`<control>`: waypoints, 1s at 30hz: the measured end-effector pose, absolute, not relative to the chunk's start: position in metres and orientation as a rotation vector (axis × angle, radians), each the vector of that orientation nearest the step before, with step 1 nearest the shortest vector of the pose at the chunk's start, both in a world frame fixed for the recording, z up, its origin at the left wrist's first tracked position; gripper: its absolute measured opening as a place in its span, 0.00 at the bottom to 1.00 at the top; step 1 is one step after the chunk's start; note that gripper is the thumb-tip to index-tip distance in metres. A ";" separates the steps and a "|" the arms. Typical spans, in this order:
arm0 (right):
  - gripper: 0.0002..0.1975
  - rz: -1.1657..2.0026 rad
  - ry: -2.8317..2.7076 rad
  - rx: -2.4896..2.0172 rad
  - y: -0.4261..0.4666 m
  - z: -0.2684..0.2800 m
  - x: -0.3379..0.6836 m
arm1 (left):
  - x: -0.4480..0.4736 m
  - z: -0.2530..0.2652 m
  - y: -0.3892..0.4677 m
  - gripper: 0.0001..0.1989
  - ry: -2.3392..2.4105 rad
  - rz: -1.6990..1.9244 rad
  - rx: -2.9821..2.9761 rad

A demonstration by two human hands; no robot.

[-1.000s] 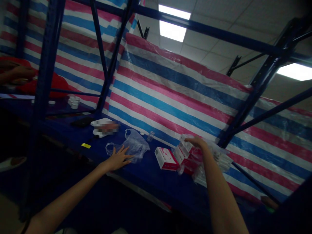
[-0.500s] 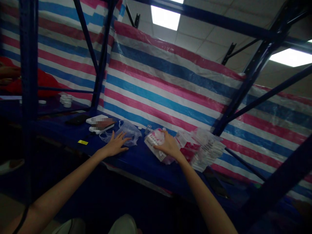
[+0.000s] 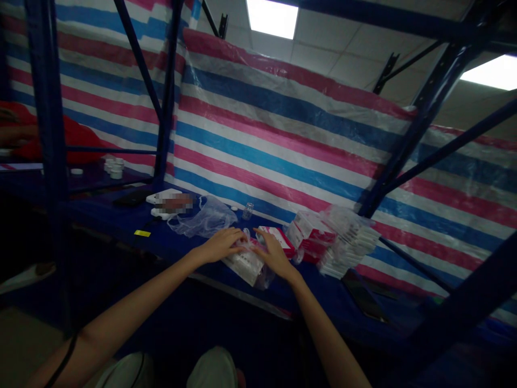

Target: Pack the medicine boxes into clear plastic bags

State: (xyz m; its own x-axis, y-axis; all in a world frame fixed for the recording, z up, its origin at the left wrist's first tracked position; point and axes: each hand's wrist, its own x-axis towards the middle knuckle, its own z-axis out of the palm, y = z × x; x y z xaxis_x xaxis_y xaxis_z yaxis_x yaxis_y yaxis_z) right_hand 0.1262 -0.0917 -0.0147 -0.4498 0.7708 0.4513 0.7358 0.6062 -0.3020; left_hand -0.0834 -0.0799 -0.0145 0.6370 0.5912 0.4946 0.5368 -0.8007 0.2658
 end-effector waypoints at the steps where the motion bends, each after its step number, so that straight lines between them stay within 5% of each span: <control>1: 0.23 0.012 -2.243 -1.224 -0.095 -0.015 0.125 | -0.080 -0.014 -0.077 0.15 0.975 0.884 2.770; 5: 0.06 -0.201 -2.270 -1.305 -0.103 -0.012 0.124 | -0.079 -0.010 -0.066 0.08 1.028 0.780 2.863; 9: 0.07 -0.399 -2.015 -1.400 -0.104 -0.008 0.145 | -0.103 -0.004 -0.063 0.06 1.169 0.805 2.838; 15: 0.13 -0.255 -1.968 -1.280 -0.106 -0.012 0.149 | -0.086 0.003 -0.070 0.20 1.189 0.918 2.818; 20: 0.09 -0.278 -1.912 -1.254 -0.111 -0.011 0.148 | -0.065 0.008 -0.062 0.09 1.384 0.872 2.720; 26: 0.11 0.100 -1.446 -1.225 -0.115 -0.034 0.195 | -0.099 -0.002 -0.059 0.12 1.549 1.563 2.163; 30: 0.13 -0.319 -1.409 -1.175 -0.137 -0.028 0.168 | -0.090 -0.008 -0.082 0.16 1.479 1.953 2.220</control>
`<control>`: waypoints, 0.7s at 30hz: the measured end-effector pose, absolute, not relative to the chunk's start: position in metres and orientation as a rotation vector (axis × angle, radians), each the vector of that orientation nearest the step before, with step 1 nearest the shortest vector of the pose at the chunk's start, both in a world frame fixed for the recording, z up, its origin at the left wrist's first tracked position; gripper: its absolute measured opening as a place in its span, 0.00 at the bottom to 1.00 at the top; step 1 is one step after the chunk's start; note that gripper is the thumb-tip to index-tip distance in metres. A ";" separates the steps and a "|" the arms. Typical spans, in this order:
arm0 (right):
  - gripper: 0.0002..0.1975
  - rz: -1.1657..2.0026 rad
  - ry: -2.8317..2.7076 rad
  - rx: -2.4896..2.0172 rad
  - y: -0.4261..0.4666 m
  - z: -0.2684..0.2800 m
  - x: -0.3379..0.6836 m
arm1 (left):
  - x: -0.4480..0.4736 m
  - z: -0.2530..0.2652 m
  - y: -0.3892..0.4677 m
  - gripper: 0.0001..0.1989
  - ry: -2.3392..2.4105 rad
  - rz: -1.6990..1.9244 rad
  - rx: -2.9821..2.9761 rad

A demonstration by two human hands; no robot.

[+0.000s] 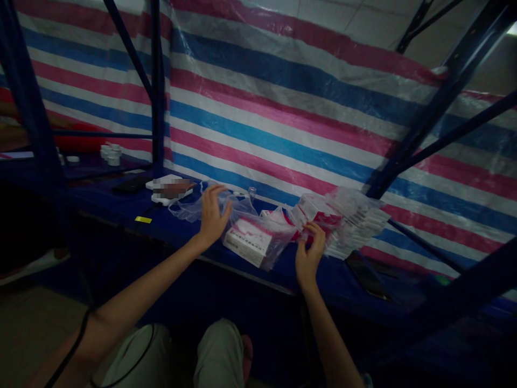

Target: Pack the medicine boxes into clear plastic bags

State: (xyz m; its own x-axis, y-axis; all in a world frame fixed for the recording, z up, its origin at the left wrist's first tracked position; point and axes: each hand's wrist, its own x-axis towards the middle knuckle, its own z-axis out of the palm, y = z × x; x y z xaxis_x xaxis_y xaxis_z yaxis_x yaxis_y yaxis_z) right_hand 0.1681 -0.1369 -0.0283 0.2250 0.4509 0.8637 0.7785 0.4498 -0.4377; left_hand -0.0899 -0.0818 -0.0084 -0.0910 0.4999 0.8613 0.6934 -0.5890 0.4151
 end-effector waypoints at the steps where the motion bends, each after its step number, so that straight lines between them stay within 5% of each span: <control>1: 0.14 -0.419 -1.495 -1.153 -0.142 -0.023 0.156 | -0.084 -0.008 -0.087 0.16 -1.184 -1.622 -2.132; 8: 0.14 -0.593 -2.294 -1.233 -0.133 0.001 0.110 | -0.076 -0.009 -0.088 0.11 -0.910 -0.668 -2.640; 15: 0.18 -0.548 -2.412 -1.345 -0.163 -0.036 0.117 | -0.104 -0.023 -0.123 0.14 -0.816 -0.563 -2.725; 21: 0.19 -0.311 -2.123 -1.789 -0.179 -0.068 0.126 | -0.120 -0.051 -0.111 0.14 -1.358 -0.611 -2.595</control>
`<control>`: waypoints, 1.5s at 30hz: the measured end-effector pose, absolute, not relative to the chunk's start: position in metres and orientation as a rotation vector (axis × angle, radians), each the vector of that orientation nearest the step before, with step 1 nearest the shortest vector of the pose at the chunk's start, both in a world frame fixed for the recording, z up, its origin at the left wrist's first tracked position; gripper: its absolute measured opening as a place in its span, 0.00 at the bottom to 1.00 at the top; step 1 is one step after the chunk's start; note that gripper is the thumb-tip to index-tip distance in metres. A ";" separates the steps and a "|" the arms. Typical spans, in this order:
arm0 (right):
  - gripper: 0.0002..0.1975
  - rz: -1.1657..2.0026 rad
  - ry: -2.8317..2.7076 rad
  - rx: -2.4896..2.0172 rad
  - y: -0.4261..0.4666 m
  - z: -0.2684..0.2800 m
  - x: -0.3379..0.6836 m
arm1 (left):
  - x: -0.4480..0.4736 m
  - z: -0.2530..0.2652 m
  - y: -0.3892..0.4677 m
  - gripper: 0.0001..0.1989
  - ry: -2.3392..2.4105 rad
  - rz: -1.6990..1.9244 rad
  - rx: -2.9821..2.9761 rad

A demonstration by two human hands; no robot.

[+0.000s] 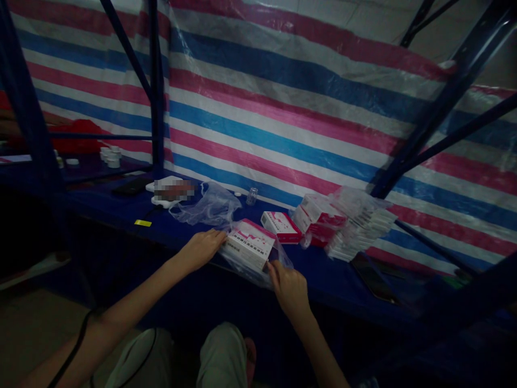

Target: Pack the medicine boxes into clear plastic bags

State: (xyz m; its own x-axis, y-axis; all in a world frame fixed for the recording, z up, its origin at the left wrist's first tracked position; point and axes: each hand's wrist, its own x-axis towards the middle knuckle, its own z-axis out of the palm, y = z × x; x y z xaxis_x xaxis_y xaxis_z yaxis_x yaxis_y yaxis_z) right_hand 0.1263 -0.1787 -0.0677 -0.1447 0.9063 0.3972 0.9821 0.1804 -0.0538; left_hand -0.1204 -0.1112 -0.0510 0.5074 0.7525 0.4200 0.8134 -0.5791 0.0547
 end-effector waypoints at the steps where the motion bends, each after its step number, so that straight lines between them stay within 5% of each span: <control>1: 0.19 -0.255 -2.067 -1.812 -0.178 -0.069 0.128 | -0.119 -0.053 -0.107 0.16 -1.430 -0.660 -2.603; 4: 0.23 -0.094 -1.949 -1.792 -0.172 -0.071 0.135 | -0.112 -0.056 -0.093 0.23 -1.561 -0.876 -2.666; 11: 0.23 0.067 -1.841 -1.868 -0.132 -0.071 0.145 | -0.098 -0.062 -0.055 0.21 -1.575 -1.145 -2.913; 21: 0.23 0.235 -1.887 -1.601 -0.098 -0.075 0.145 | -0.106 -0.062 -0.080 0.16 -1.742 -0.992 -2.538; 26: 0.23 0.143 -1.742 -1.439 -0.090 -0.066 0.140 | -0.101 -0.047 -0.085 0.10 -1.385 -1.145 -2.454; 32: 0.20 0.241 -1.598 -1.320 -0.086 -0.058 0.132 | -0.093 -0.050 -0.061 0.17 -1.173 -1.444 -2.930; 38: 0.30 0.231 -1.869 -1.486 -0.091 -0.038 0.124 | -0.097 -0.071 -0.047 0.24 -1.506 -1.571 -2.971; 45: 0.53 0.447 -2.482 -1.844 -0.089 0.002 0.131 | -0.116 -0.065 -0.064 0.29 -1.595 -1.001 -3.042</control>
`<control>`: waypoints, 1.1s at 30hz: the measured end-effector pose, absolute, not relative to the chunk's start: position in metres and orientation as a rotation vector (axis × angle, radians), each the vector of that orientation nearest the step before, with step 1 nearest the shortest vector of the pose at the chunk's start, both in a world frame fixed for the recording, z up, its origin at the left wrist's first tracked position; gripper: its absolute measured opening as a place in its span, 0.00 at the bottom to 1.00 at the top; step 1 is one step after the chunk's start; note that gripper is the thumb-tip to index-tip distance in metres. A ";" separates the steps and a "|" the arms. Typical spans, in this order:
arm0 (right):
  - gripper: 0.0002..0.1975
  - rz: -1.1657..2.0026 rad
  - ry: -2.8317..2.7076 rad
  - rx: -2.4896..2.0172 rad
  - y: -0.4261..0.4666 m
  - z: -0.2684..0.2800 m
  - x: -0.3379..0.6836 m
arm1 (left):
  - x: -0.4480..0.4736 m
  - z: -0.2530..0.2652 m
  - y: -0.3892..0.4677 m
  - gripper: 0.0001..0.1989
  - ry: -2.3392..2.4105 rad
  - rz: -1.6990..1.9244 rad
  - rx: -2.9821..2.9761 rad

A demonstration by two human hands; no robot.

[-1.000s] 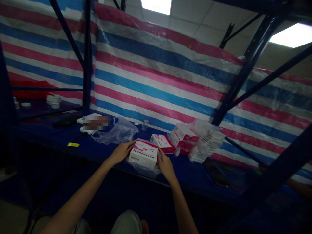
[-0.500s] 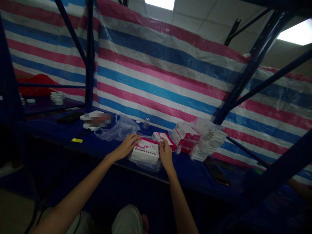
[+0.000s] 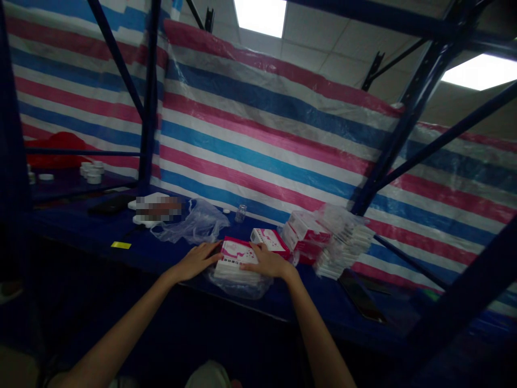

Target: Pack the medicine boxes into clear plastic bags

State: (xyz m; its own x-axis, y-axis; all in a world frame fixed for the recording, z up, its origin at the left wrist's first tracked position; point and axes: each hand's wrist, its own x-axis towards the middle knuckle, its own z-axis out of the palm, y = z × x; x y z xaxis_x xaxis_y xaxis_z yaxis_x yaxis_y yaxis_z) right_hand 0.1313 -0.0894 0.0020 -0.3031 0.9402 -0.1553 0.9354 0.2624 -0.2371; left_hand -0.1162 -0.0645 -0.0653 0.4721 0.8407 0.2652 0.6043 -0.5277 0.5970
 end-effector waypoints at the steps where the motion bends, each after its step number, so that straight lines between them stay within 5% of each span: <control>1: 0.57 0.443 -2.533 -1.855 -0.090 0.005 0.132 | -0.119 -0.063 -0.069 0.29 1.191 0.726 2.326; 4: 0.64 0.328 -2.645 -1.881 -0.093 0.017 0.131 | -0.121 -0.057 -0.082 0.28 1.166 0.769 2.392; 9: 0.58 0.285 -2.738 -1.692 -0.093 0.034 0.112 | -0.112 -0.060 -0.097 0.27 1.327 1.063 2.417; 17: 0.60 0.201 -2.861 -1.572 -0.071 0.015 0.086 | -0.109 -0.080 -0.090 0.27 1.375 0.904 2.354; 24: 0.48 0.014 -2.744 -1.449 -0.070 0.013 0.090 | -0.108 -0.066 -0.094 0.21 1.382 1.040 2.530; 33: 0.31 0.955 -1.529 -1.017 -0.076 0.024 0.101 | -0.098 -0.043 -0.097 0.30 1.174 1.433 2.318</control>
State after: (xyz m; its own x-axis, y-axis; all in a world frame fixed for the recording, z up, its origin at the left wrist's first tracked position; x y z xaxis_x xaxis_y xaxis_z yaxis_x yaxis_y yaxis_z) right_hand 0.1006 -0.0755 0.0237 -0.1214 0.9417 0.3139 0.1313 0.3287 -0.9353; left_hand -0.0978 -0.0967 -0.0427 0.2266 0.6972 0.6802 0.5295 -0.6743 0.5148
